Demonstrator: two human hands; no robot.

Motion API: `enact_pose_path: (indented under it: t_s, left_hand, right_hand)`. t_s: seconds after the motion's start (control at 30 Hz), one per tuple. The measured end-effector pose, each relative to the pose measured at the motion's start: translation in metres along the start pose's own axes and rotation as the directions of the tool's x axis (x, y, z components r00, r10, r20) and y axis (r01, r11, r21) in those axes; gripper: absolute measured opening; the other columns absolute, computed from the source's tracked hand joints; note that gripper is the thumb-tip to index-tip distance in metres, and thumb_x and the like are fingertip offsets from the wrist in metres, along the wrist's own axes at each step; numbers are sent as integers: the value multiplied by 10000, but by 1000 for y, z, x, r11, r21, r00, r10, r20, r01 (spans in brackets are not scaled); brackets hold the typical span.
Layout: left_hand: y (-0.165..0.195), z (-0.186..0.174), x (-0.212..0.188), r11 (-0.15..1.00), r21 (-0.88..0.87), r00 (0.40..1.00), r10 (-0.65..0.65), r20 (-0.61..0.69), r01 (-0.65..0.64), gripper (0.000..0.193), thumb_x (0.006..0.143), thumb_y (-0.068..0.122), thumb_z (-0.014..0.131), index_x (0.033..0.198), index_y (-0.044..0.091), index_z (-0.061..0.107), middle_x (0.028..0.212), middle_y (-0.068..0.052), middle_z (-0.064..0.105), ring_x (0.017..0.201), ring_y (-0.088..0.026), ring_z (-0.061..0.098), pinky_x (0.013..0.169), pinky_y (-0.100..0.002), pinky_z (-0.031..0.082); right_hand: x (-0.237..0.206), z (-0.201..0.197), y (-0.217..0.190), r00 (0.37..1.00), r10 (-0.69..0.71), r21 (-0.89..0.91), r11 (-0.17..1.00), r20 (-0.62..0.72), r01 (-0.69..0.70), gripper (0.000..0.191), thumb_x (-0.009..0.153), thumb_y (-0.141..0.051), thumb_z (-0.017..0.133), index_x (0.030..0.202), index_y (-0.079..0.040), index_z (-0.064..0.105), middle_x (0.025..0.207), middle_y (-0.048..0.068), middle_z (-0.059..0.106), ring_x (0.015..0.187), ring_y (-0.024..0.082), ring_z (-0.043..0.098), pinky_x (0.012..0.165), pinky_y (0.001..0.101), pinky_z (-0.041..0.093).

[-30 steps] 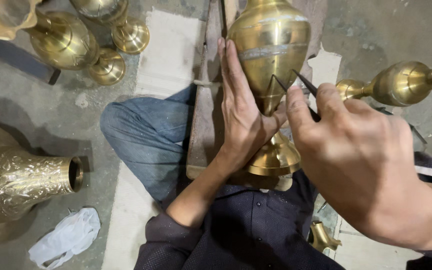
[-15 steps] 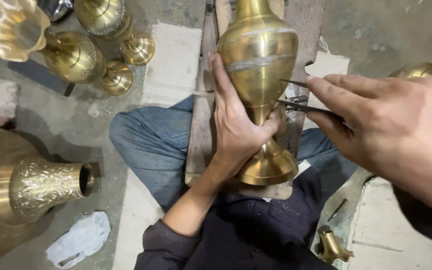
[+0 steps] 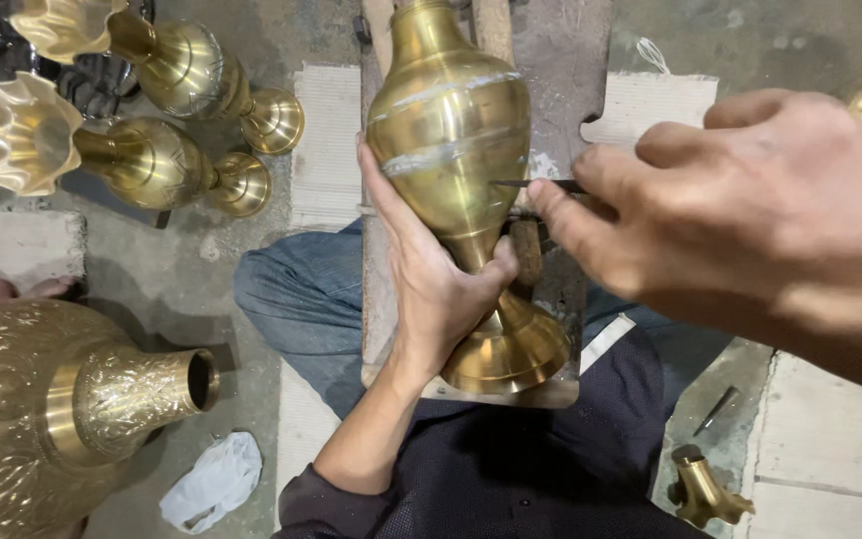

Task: The person sits on the floor holding a brass vase clamped in a wooden vise and uses a small pointed hand tool to scrape and engrave lines around the vase's body and seam. They rotate the vase between passes and continue working the surface until the clip ends.

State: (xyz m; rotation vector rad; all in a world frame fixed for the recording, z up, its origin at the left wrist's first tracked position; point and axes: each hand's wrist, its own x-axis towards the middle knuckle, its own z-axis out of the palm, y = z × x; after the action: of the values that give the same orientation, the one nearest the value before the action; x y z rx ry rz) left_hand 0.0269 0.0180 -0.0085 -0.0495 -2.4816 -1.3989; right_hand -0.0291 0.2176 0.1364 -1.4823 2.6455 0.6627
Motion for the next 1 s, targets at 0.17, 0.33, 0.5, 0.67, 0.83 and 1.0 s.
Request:
enact_pose_path:
  t_s: [0.17,0.33,0.5,0.67,0.83,1.0]
  left_hand:
    - [7,-3,1,996,-33,995,-87,53,88,1354,723,62,861,1612,-3,-157,1626,-355,285,1462,-438,489,1212,-428,437]
    - [9,-5,2,997,-44,996,-66,63,69,1365,735,50,882,1621,5,-156,1620,-334,320,1471,-414,500,1228,-427,428]
    - [9,-5,1,995,-36,993,-91,72,94,1377,718,62,889,1614,-5,-155,1599,-334,333,1460,-421,499,1225,-438,423]
    - [9,-6,3,999,-1,997,-37,64,37,1382,708,70,898,1621,-1,-137,1619,-338,306,1502,-444,452,1260,-464,402]
    - [5,-6,3,999,53,999,3,36,-5,1391,694,88,903,1609,4,-141,1634,-365,232,1520,-477,388,1258,-483,387]
    - [-4,-1,0,999,-3,998,-46,33,46,1360,725,136,867,1655,24,-120,1627,-352,238,1532,-447,429,1264,-471,430]
  right_hand:
    - [1,4,0,996,-25,-39,999,-80,21,447,850,-207,676,1288,-294,691,1069,7,765,790,132,749,614,311,631]
    - [0,15,4,970,-79,-159,986,-228,42,435,785,-317,673,1218,-315,712,1147,51,768,788,134,747,620,296,622]
    - [4,20,6,965,-156,-175,977,-212,120,439,805,-279,703,1244,-260,722,1151,121,765,730,140,745,535,253,596]
    - [10,20,15,925,-262,-254,948,-276,193,403,835,-265,692,1232,-204,733,1075,148,781,647,149,735,457,218,550]
    - [10,15,10,928,-226,-275,951,-297,143,323,882,-276,642,1153,-134,745,1067,152,778,629,155,717,483,226,542]
    - [5,16,9,974,-84,-177,983,-208,47,425,842,-231,658,1264,-234,708,1007,75,779,734,188,757,563,307,593]
